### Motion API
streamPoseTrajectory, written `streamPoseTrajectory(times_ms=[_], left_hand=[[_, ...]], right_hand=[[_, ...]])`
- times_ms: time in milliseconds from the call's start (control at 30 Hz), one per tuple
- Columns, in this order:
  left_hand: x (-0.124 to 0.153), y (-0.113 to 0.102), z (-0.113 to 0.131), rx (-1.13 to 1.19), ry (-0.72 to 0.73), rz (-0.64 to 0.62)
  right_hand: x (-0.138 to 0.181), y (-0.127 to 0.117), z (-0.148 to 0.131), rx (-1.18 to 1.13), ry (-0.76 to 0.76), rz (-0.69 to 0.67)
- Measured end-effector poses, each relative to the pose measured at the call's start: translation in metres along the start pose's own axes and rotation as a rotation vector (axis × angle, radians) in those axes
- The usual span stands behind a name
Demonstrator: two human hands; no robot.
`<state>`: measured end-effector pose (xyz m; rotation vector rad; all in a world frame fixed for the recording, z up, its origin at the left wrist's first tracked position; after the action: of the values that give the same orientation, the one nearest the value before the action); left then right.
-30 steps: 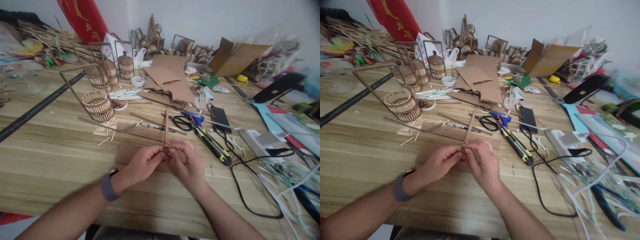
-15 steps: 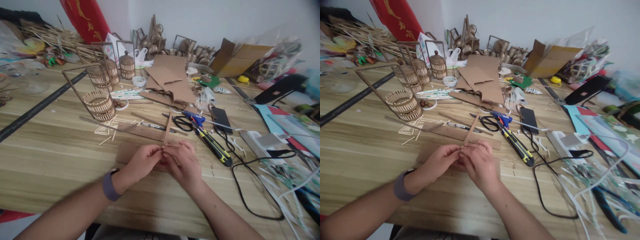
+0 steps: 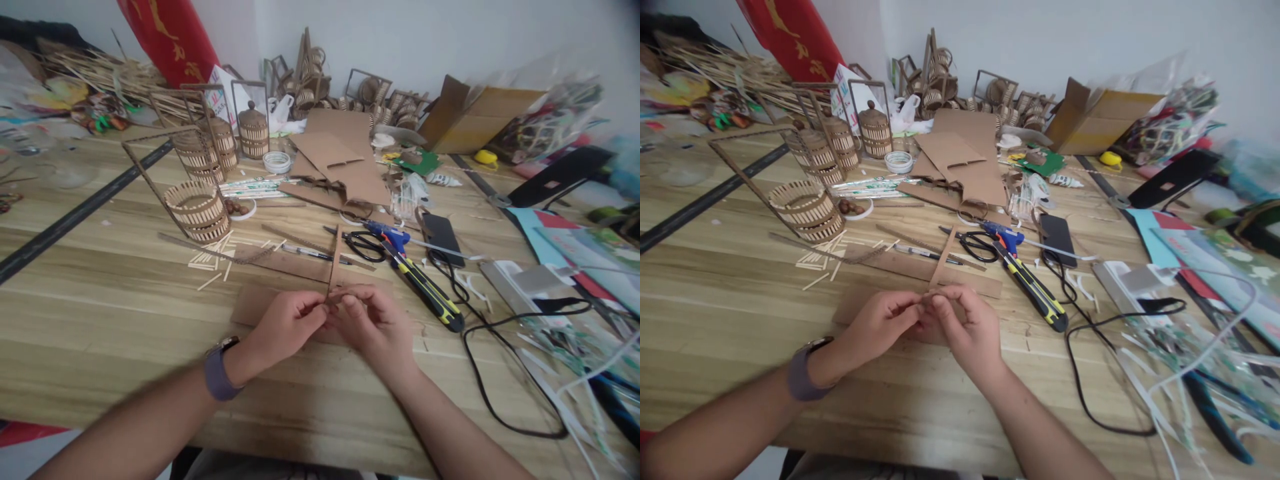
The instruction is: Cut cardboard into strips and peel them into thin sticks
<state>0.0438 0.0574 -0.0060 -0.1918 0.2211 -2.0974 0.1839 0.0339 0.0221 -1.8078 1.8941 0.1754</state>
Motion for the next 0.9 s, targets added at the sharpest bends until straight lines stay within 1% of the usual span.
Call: streamPoseTrajectory(times_ms=[67, 233, 300, 433, 533, 700, 800, 900], left_hand=[[-0.001, 0.001, 0.001, 0.026, 0.014, -0.023], [-0.004, 0.008, -0.003, 0.236, -0.043, -0.074], [-0.005, 0.009, -0.003, 0.286, -0.054, -0.09], [-0.005, 0.007, -0.001, 0.217, -0.015, -0.063], [-0.004, 0.006, -0.001, 0.19, -0.031, -0.031], [-0.002, 0.01, -0.001, 0.287, -0.079, -0.031], [-0.001, 0.011, -0.001, 0.31, -0.094, -0.031], [0.001, 0.009, 0.0, 0.26, -0.076, -0.034]], right_hand=[[0.0, 0.0, 0.0, -0.007, -0.014, 0.011], [-0.001, 0.005, -0.012, 0.153, -0.235, -0.076], [-0.001, 0.007, -0.015, 0.211, -0.305, -0.104], [-0.001, 0.011, -0.016, 0.298, -0.381, -0.12], [-0.001, 0.011, -0.016, 0.309, -0.389, -0.115], [0.001, 0.007, -0.014, 0.326, -0.358, -0.094], [0.001, 0.006, -0.013, 0.293, -0.316, -0.084], [-0.001, 0.003, -0.013, 0.217, -0.249, -0.04]])
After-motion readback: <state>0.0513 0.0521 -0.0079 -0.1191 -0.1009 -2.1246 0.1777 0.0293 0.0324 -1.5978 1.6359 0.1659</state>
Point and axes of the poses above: each hand's wrist, its own x-axis away from the middle knuckle, its own y-axis out of the palm, z = x × y, the point moved 6 cm from there along -x, towards the middle knuckle, and after that the axes turned 9 degrees about -x, right-handed, at the moved point
